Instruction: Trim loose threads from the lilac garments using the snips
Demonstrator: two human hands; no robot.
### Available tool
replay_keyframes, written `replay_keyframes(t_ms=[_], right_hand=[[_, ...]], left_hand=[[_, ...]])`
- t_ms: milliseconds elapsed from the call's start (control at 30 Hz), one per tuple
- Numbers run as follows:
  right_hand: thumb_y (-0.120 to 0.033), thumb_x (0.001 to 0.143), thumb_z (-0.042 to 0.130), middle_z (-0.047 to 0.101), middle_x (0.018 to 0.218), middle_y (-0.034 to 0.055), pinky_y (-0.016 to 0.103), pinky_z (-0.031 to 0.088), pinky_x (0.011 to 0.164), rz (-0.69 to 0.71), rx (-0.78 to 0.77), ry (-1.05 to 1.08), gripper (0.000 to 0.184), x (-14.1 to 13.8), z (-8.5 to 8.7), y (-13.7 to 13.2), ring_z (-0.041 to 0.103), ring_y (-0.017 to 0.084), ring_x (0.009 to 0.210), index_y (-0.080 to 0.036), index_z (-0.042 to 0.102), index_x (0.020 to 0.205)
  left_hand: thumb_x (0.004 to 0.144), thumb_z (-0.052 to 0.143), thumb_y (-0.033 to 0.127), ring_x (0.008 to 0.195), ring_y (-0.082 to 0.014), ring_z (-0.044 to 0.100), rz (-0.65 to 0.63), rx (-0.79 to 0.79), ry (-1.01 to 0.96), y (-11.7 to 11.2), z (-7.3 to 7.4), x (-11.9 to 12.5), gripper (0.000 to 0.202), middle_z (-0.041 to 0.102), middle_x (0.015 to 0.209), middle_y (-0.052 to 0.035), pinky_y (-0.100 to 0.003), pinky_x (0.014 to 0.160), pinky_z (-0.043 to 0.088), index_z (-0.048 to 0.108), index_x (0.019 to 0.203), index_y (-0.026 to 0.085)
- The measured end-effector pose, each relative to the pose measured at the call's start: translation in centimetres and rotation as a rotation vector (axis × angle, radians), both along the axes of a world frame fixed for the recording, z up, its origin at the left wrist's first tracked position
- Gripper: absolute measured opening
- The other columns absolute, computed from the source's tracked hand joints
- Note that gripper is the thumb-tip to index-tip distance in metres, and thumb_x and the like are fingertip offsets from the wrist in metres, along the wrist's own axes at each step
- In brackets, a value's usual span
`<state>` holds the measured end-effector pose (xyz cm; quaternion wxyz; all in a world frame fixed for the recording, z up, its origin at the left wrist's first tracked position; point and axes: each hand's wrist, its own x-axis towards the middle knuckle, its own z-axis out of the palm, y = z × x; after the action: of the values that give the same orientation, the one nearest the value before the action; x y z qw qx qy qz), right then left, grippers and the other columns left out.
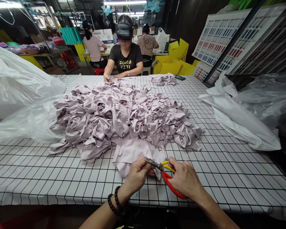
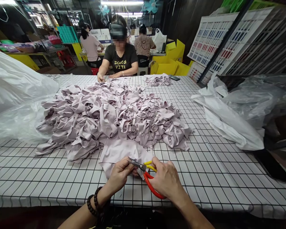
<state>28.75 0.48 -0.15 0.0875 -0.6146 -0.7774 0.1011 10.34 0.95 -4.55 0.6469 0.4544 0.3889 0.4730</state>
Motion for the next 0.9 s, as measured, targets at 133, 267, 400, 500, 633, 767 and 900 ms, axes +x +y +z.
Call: replay_keyframes(t_ms=[133, 267, 400, 500, 633, 767, 900], right_hand=[[-0.047, 0.076, 0.054, 0.042, 0.052, -0.0074, 0.028, 0.032, 0.057, 0.005, 0.010, -0.003, 0.037, 0.0, -0.3, 0.0, 0.029, 0.011, 0.045, -0.025, 0.027, 0.067], [-0.050, 0.074, 0.055, 0.042, 0.051, -0.0063, 0.027, 0.031, 0.055, -0.028, -0.051, 0.044, 0.040, 0.2, -0.6, 0.0, 0.035, 0.013, 0.046, -0.025, 0.026, 0.064], [-0.059, 0.075, 0.051, 0.054, 0.057, -0.0031, 0.026, 0.034, 0.049, -0.242, -0.268, 0.175, 0.042, 3.3, -1.0, 0.7, 0.052, 0.017, 0.052, -0.025, 0.029, 0.064], [-0.062, 0.076, 0.047, 0.060, 0.058, 0.0013, 0.030, 0.038, 0.053, -0.475, -0.318, -0.026, 0.039, 7.6, -1.5, 1.1, 0.058, 0.023, 0.057, -0.026, 0.035, 0.065], [-0.057, 0.075, 0.049, 0.067, 0.072, 0.0088, 0.034, 0.041, 0.058, -0.568, -0.379, -0.178, 0.034, 12.2, -2.4, 1.0, 0.064, 0.029, 0.071, -0.025, 0.043, 0.066], [-0.054, 0.075, 0.055, 0.069, 0.080, 0.0114, 0.033, 0.043, 0.063, -0.482, -0.529, -0.160, 0.035, 13.6, -3.0, 1.4, 0.065, 0.028, 0.078, -0.024, 0.042, 0.063], [-0.045, 0.066, 0.068, 0.069, 0.072, 0.0086, 0.030, 0.042, 0.059, -0.403, -0.631, -0.135, 0.033, 14.1, -2.3, 2.4, 0.065, 0.025, 0.071, -0.022, 0.046, 0.060]], left_hand=[[0.081, 0.064, 0.044, 0.063, -0.0124, 0.062, -0.003, -0.016, 0.007, -0.1, 0.2, 0.1, 0.032, 0.055, 0.078, -0.0011, -0.027, 0.062, 0.056, 0.066, 0.073, 0.014], [0.080, 0.064, 0.046, 0.062, -0.0133, 0.062, -0.002, -0.020, 0.023, -0.1, 0.3, 0.0, 0.034, 0.055, 0.075, -0.0009, -0.028, 0.062, 0.055, 0.065, 0.072, 0.013], [0.079, 0.064, 0.049, 0.062, -0.0139, 0.063, -0.007, -0.031, 0.027, 0.0, 0.3, 0.1, 0.037, 0.055, 0.074, -0.0007, -0.028, 0.061, 0.054, 0.065, 0.071, 0.013], [0.080, 0.063, 0.049, 0.063, -0.0151, 0.064, -0.028, -0.039, 0.051, -0.2, 0.2, 0.1, 0.037, 0.058, 0.075, -0.0020, -0.028, 0.063, 0.053, 0.066, 0.072, 0.013], [0.088, 0.052, 0.046, 0.063, -0.0158, 0.063, -0.123, 0.029, 0.223, -1.1, 1.2, -0.6, 0.036, 0.064, 0.077, -0.0053, -0.029, 0.064, 0.052, 0.069, 0.080, 0.015], [0.090, 0.047, 0.045, 0.096, -0.0246, 0.061, 0.067, 0.222, 0.686, -1.0, 2.2, -3.5, 0.036, 0.064, 0.103, -0.0105, -0.036, 0.083, 0.049, 0.071, 0.082, 0.019], [0.081, 0.056, 0.047, 0.109, -0.0339, 0.054, 0.555, 0.144, 1.131, 1.0, 0.7, -7.1, 0.042, 0.057, 0.112, -0.0153, -0.048, 0.091, 0.044, 0.062, 0.108, 0.015]])
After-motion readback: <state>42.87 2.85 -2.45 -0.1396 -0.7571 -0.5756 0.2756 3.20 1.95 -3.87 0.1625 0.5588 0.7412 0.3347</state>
